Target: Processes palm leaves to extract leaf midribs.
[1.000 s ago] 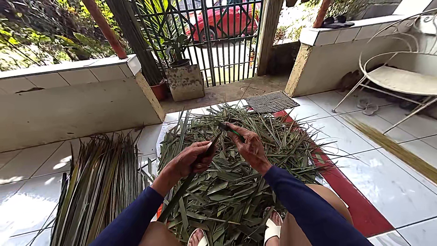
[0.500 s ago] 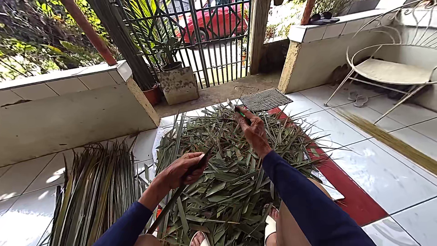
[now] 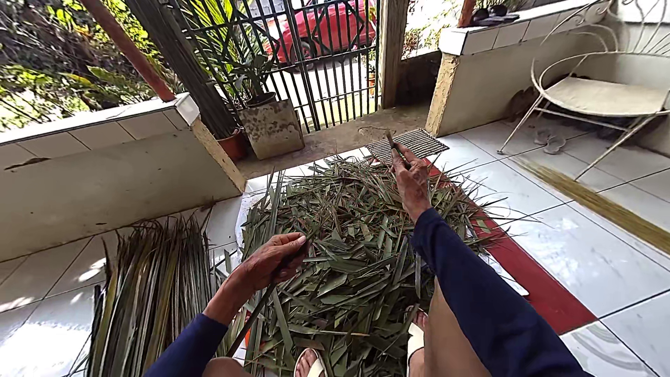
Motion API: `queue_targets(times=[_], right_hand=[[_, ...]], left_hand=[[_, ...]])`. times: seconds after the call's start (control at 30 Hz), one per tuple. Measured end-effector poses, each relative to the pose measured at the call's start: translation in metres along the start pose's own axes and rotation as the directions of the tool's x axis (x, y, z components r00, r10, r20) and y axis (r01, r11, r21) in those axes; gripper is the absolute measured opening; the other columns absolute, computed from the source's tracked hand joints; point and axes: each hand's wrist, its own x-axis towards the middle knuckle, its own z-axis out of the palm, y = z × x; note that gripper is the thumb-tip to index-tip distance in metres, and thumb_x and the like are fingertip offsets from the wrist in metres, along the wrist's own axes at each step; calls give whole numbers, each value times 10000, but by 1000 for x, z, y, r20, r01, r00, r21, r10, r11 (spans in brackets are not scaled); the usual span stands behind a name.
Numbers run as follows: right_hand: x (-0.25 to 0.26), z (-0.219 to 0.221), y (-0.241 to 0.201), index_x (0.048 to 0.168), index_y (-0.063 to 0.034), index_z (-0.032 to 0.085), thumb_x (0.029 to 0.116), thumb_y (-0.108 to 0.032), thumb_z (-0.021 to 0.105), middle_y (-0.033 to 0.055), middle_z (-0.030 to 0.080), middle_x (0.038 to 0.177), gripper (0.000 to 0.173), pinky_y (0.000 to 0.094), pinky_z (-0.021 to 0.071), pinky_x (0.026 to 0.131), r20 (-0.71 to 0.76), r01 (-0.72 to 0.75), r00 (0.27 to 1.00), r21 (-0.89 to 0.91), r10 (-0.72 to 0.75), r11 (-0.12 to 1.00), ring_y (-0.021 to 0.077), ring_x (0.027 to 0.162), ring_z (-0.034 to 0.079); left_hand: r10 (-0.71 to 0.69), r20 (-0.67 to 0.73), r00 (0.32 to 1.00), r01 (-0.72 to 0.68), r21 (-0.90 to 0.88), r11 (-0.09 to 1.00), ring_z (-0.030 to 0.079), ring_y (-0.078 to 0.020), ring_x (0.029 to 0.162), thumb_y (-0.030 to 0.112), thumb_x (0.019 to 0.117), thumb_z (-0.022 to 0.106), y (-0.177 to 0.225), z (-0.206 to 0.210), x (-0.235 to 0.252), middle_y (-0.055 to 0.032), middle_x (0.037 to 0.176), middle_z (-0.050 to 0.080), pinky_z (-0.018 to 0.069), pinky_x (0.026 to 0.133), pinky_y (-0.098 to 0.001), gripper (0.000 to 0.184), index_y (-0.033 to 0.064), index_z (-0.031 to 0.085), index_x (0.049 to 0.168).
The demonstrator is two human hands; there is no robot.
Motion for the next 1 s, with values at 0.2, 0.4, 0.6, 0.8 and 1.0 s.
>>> queue_targets(times=[0.2, 0.4, 0.6, 0.8, 1.0], right_hand=[[-2, -18, -4, 1398, -173, 641, 1087, -342, 515, 47, 617, 806, 376, 347, 462, 617, 6, 44, 999, -11, -44, 999, 152, 630, 522], [-78, 14, -34, 1394, -246, 660, 1064, -357, 554, 42, 659, 813, 363, 394, 508, 588, 414, 148, 906, -108, -90, 983, 164, 613, 563], [-102, 32, -31, 1382, -336, 668, 1055, -437, 531, -17, 743, 1037, 368, 425, 546, 754, 526, 182, 849, -218, -42, 959, 136, 795, 660], [-100, 32, -31, 1373, -357, 672, 1048, -442, 545, -29, 746, 1086, 359, 447, 554, 769, 503, 183, 864, -246, -36, 952, 138, 832, 678], [-89, 27, -31, 1384, -318, 672, 1058, -409, 552, -21, 747, 1141, 358, 464, 560, 755, 425, 197, 901, -229, -85, 953, 155, 837, 690]], left_hand=[[94, -139, 986, -72, 155, 985, 438, -69, 440, 282, 1109, 445, 3, 7, 7, 2, 650, 492, 387, 385, -196, 297, 63, 628, 1027], [285, -349, 893, -111, 442, 890, 477, -99, 435, 278, 1113, 461, 6, 10, 19, -27, 647, 557, 411, 389, -224, 295, 57, 638, 1031], [344, -342, 874, -99, 568, 817, 523, -125, 463, 310, 1112, 464, 9, 22, 27, -38, 668, 571, 459, 411, -254, 303, 84, 648, 1026], [339, -310, 888, -130, 539, 832, 526, -134, 470, 315, 1114, 459, 9, 20, 27, -48, 679, 569, 468, 416, -259, 317, 79, 665, 1072], [345, -278, 897, -172, 499, 849, 537, -136, 477, 291, 1113, 466, 9, 18, 26, -52, 689, 575, 476, 412, -255, 302, 64, 662, 1082]])
